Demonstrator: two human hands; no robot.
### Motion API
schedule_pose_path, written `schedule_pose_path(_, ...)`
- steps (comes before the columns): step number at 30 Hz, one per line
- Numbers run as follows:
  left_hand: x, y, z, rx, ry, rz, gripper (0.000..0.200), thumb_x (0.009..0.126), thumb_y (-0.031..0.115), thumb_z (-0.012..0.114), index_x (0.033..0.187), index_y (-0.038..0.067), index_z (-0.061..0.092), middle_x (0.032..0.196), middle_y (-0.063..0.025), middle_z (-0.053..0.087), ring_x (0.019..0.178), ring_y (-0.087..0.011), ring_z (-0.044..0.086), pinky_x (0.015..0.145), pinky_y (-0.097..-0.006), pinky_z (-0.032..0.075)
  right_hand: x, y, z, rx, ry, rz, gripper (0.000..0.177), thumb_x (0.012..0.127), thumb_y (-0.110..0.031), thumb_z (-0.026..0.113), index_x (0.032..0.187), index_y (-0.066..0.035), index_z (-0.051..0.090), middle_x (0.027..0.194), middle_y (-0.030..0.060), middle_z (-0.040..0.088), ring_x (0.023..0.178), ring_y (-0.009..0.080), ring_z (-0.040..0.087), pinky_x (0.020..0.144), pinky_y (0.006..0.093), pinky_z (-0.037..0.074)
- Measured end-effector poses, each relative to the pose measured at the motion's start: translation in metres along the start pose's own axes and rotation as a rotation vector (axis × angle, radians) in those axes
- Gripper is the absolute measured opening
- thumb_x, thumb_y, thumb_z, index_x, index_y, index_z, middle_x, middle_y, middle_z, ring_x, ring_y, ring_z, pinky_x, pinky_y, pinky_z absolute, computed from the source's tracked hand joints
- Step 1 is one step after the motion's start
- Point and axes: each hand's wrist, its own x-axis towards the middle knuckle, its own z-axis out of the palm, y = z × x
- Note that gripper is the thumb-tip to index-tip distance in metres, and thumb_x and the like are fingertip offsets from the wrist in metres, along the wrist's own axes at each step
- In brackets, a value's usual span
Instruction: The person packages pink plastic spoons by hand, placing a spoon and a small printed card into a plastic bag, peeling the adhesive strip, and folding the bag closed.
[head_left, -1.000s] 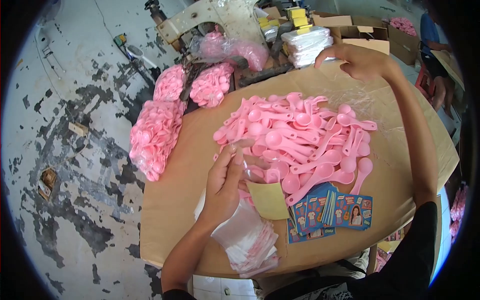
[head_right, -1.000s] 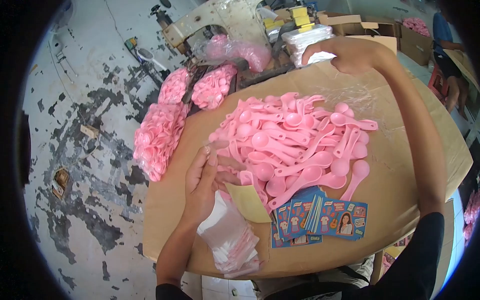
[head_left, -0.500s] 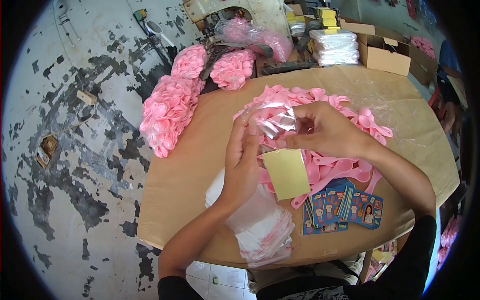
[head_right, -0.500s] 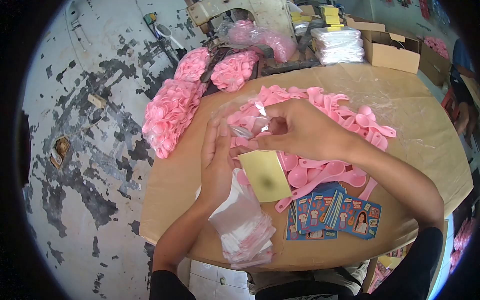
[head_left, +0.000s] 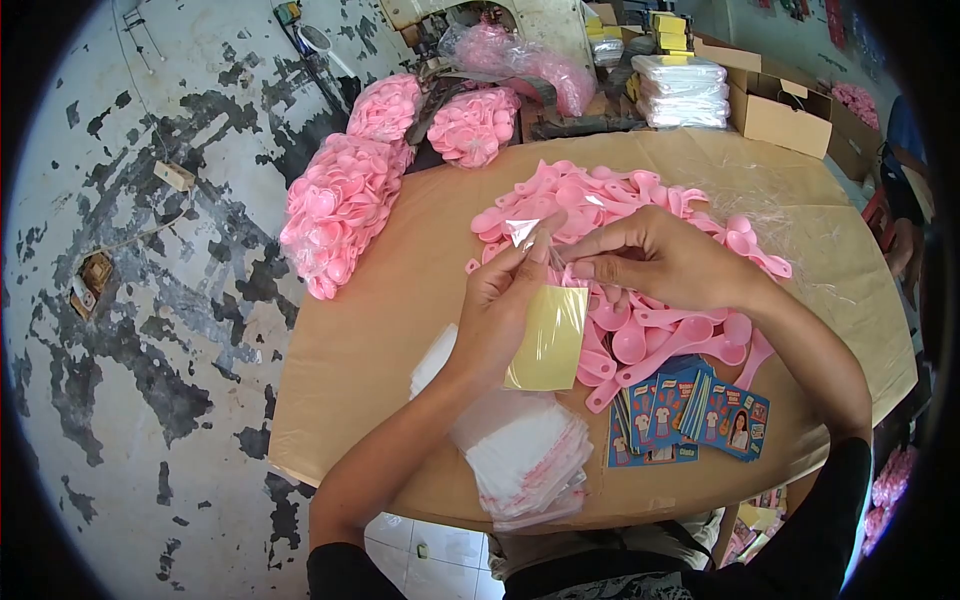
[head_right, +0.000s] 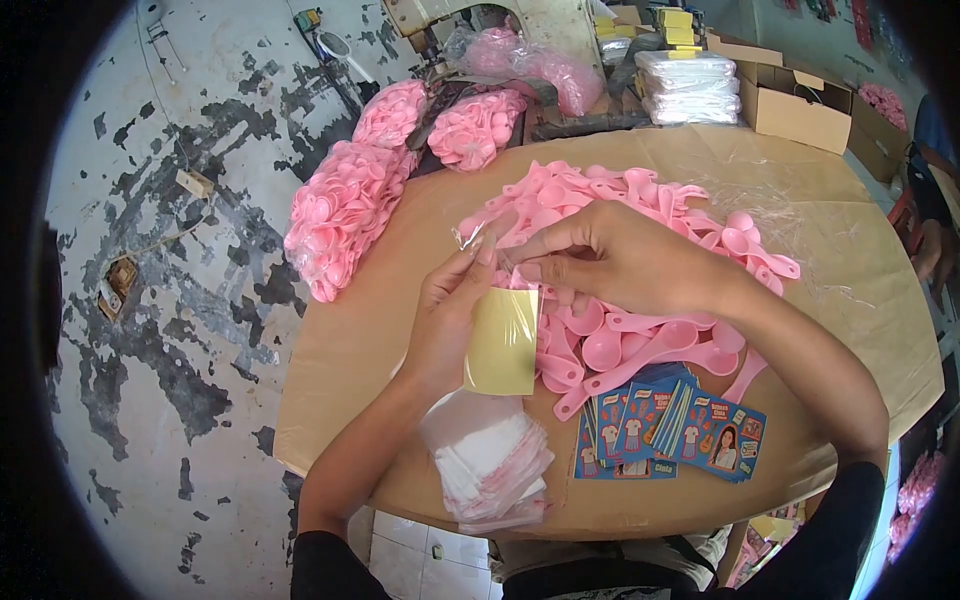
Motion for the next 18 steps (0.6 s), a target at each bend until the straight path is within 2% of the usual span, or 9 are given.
schedule_pose_path(3, -0.001, 0.004, 0.007, -0.086, 0.037, -0.032, 0.044, 0.101, 0.031, 0.045, 0.137, 0.005, 0.047, 0.111, -0.0019, 0.063, 0.091, -0.0043, 0.059, 0.073, -0.0208, 0.051, 0.005, 0.019, 0.007, -0.01, 0.119, -0.224, 0.028, 0.095, -0.018, 0.059, 0.117, -0.002, 0.064, 0.082, 0.0055, 0.066, 0.069, 0.0059, 0.053, 0.064, 0.0237, 0.047)
schedule_pose_path(6, 0.002, 0.002, 0.0, -0.086, 0.045, -0.038, 0.043, 0.101, 0.03, 0.046, 0.137, 0.005, 0.047, 0.107, -0.0012, 0.064, 0.087, -0.0047, 0.06, 0.071, -0.0222, 0.052, 0.003, 0.013, 0.008, 0.079, 0.132, -0.065, 0.026, 0.094, -0.015, 0.059, 0.116, -0.002, 0.065, 0.084, 0.0051, 0.066, 0.068, 0.0057, 0.053, 0.063, 0.024, 0.047)
schedule_pose_path(8, 0.005, 0.007, -0.004, -0.084, 0.017, -0.075, 0.042, 0.1, 0.027, 0.048, 0.136, 0.005, 0.048, 0.103, -0.0009, 0.065, 0.083, -0.0049, 0.061, 0.069, -0.0228, 0.052, 0.005, 0.018, 0.007, 0.091, 0.197, -0.094, 0.025, 0.094, -0.013, 0.059, 0.116, -0.002, 0.065, 0.083, 0.0042, 0.066, 0.068, 0.0052, 0.052, 0.062, 0.0236, 0.046)
schedule_pose_path(11, 0.008, 0.007, -0.017, 0.172, -0.096, -0.029, 0.041, 0.099, 0.021, 0.05, 0.138, 0.007, 0.047, 0.097, -0.0008, 0.066, 0.077, -0.0057, 0.062, 0.065, -0.0229, 0.053, 0.005, 0.02, 0.003, 0.068, 0.226, -0.085, 0.024, 0.093, -0.011, 0.059, 0.114, -0.002, 0.066, 0.083, 0.0032, 0.066, 0.069, 0.0046, 0.052, 0.062, 0.023, 0.046)
schedule_pose_path(12, 0.008, 0.005, -0.02, 0.123, -0.078, -0.038, 0.04, 0.099, 0.019, 0.05, 0.137, 0.008, 0.048, 0.096, -0.001, 0.066, 0.076, -0.0059, 0.062, 0.065, -0.023, 0.053, 0.006, 0.019, 0.001, 0.051, 0.23, -0.076, 0.023, 0.093, -0.01, 0.059, 0.114, -0.002, 0.066, 0.083, 0.0029, 0.067, 0.069, 0.0044, 0.052, 0.062, 0.0227, 0.046)
schedule_pose_path(15, 0.009, 0.005, -0.025, 0.004, -0.062, -0.033, 0.036, 0.098, 0.017, 0.051, 0.133, 0.008, 0.051, 0.093, -0.0017, 0.066, 0.075, -0.0064, 0.062, 0.063, -0.0229, 0.053, 0.007, 0.015, 0.007, 0.106, 0.366, -0.146, 0.022, 0.092, -0.008, 0.059, 0.112, -0.002, 0.068, 0.085, 0.0019, 0.068, 0.069, 0.0038, 0.052, 0.062, 0.0225, 0.046)
schedule_pose_path(18, 0.007, 0.014, -0.02, -0.026, -0.077, 0.028, 0.031, 0.099, 0.017, 0.051, 0.128, 0.007, 0.054, 0.093, -0.0026, 0.066, 0.077, -0.0067, 0.063, 0.064, -0.0225, 0.053, 0.004, 0.009, 0.006, 0.037, 0.371, -0.28, 0.03, 0.088, 0.004, 0.055, 0.116, -0.002, 0.066, 0.087, 0.0041, 0.067, 0.072, 0.006, 0.054, 0.066, 0.0228, 0.046)
